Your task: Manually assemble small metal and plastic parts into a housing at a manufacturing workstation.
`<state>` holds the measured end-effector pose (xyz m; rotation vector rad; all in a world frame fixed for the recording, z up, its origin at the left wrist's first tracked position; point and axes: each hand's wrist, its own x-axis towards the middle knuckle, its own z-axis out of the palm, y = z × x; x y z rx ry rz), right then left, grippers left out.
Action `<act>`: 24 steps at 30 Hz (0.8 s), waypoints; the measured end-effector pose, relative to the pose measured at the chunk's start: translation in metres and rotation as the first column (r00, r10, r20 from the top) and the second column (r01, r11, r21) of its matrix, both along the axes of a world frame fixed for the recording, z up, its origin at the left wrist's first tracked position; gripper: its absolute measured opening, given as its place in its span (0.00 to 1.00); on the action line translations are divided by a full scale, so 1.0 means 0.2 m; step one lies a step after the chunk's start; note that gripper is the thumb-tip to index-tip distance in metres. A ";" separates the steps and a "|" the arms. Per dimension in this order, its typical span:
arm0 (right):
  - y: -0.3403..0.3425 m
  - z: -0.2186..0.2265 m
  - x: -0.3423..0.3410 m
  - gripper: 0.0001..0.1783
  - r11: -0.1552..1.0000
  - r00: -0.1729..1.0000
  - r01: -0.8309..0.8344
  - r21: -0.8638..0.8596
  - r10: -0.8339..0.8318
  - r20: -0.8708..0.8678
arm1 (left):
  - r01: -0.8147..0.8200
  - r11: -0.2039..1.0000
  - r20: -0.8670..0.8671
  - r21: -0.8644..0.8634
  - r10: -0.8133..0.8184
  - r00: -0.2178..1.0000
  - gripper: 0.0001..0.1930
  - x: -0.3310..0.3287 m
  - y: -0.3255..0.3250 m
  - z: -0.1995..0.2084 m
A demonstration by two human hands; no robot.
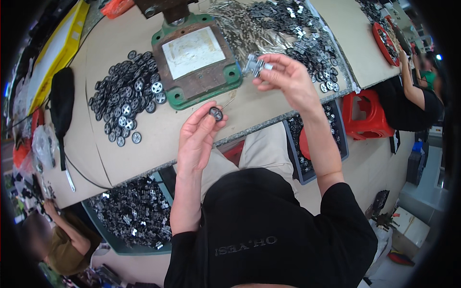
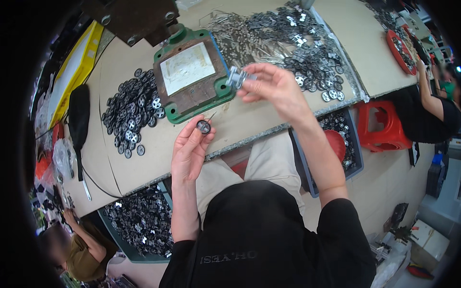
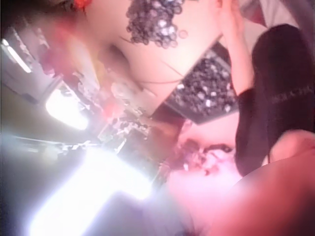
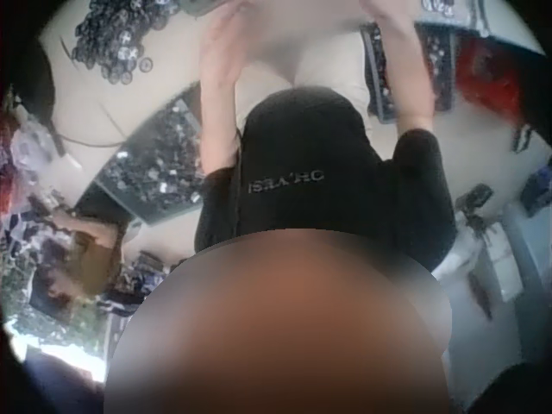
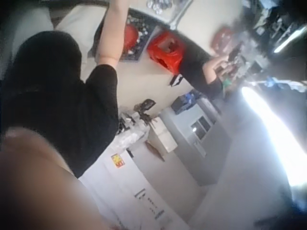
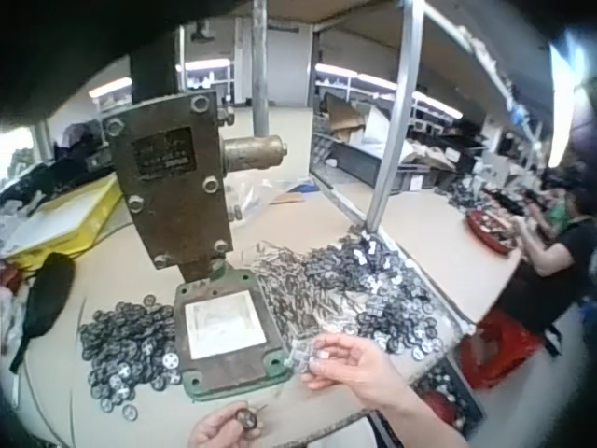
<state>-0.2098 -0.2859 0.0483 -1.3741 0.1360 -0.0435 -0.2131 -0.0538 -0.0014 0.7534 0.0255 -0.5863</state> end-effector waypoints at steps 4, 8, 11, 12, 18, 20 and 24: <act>0.18 -0.05 -0.07 0.18 0.991 1.000 -0.001 0.137 0.004 -0.025 | -0.038 0.999 0.006 0.016 0.038 0.999 0.17 -0.01 -0.01 0.01; 0.26 -0.09 -0.10 0.17 0.998 0.999 0.034 0.051 -0.035 0.036 | -0.065 0.997 0.023 0.028 0.065 0.998 0.17 -0.02 0.00 0.01; 0.29 -0.09 -0.11 0.17 0.997 0.995 0.075 0.026 -0.077 0.067 | -0.077 0.996 0.022 0.038 0.077 0.997 0.17 -0.02 0.01 0.01; 0.29 -0.09 -0.11 0.17 0.995 0.992 0.098 0.007 -0.099 0.082 | -0.080 0.996 0.022 0.036 0.079 0.997 0.17 -0.02 0.00 0.01; 0.30 -0.11 -0.11 0.17 0.993 0.987 0.121 0.004 -0.121 0.109 | -0.088 0.995 0.046 0.049 0.085 0.995 0.16 -0.03 -0.01 -0.01; 0.33 -0.10 -0.12 0.17 0.987 0.979 0.160 -0.021 -0.156 0.131 | -0.096 0.993 0.050 0.064 0.093 0.994 0.16 -0.03 -0.01 -0.01; 0.34 -0.12 -0.12 0.17 0.981 0.972 0.192 -0.002 -0.190 0.137 | -0.125 0.989 0.071 0.084 0.119 0.990 0.16 -0.05 -0.03 0.00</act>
